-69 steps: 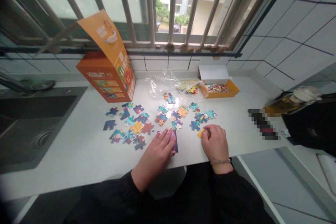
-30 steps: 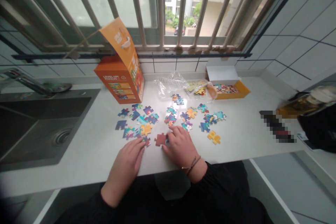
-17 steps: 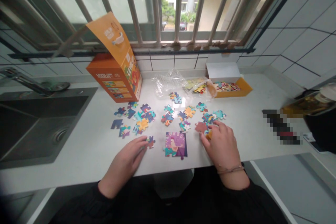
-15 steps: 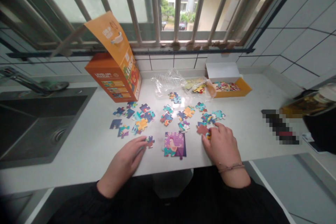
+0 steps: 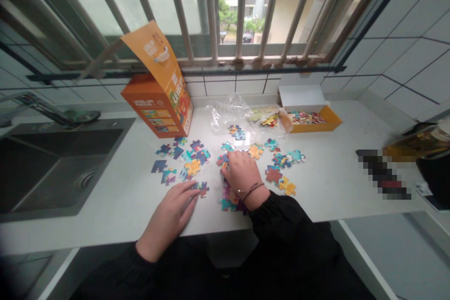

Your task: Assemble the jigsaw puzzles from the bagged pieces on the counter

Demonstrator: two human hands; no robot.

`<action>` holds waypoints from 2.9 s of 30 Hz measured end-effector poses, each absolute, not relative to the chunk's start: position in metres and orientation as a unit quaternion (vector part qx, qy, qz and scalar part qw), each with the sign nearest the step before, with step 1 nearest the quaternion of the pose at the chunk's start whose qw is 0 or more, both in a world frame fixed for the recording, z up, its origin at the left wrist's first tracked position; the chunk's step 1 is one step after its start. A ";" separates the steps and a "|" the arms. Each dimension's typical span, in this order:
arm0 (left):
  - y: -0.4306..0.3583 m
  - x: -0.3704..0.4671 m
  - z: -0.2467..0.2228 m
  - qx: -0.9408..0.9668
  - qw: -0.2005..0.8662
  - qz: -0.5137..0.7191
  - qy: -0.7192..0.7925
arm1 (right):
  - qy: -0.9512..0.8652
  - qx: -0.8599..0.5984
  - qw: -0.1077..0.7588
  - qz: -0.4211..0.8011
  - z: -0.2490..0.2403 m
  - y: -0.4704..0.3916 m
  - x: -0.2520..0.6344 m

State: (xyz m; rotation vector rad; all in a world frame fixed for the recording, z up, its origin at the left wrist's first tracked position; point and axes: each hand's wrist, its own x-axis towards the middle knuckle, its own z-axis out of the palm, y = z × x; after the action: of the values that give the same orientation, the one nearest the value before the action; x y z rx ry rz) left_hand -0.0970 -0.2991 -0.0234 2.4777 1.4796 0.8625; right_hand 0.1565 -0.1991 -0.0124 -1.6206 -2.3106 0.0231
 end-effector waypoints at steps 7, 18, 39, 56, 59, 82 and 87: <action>-0.295 -0.099 -0.029 0.821 0.044 0.283 0.494 | -0.805 -0.549 0.214 0.062 -0.007 -0.208 0.167; -0.295 -0.097 -0.032 0.796 0.021 0.283 0.534 | -0.872 -0.381 0.207 0.227 0.007 -0.269 0.165; -0.299 -0.100 -0.033 0.812 0.082 0.295 0.497 | -0.811 -0.500 0.244 0.183 -0.009 -0.306 0.124; -0.299 -0.099 -0.032 0.812 0.089 0.298 0.494 | -0.843 -0.485 0.208 0.101 -0.012 -0.311 0.132; -0.299 -0.100 -0.032 0.812 0.089 0.295 0.496 | -0.838 -0.496 0.211 0.090 -0.013 -0.317 0.127; -0.298 -0.099 -0.028 0.812 0.101 0.290 0.496 | -0.818 -0.491 0.270 0.133 -0.015 -0.331 0.137; -0.299 -0.098 -0.027 0.814 0.094 0.290 0.495 | -0.833 -0.500 0.213 0.108 -0.017 -0.333 0.138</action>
State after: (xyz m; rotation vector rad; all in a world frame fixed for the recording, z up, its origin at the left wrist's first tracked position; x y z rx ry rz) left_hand -0.0981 -0.2986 -0.0267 2.4147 1.4674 0.8604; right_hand 0.1380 -0.3334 -0.0173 -1.3868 -2.3109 0.2989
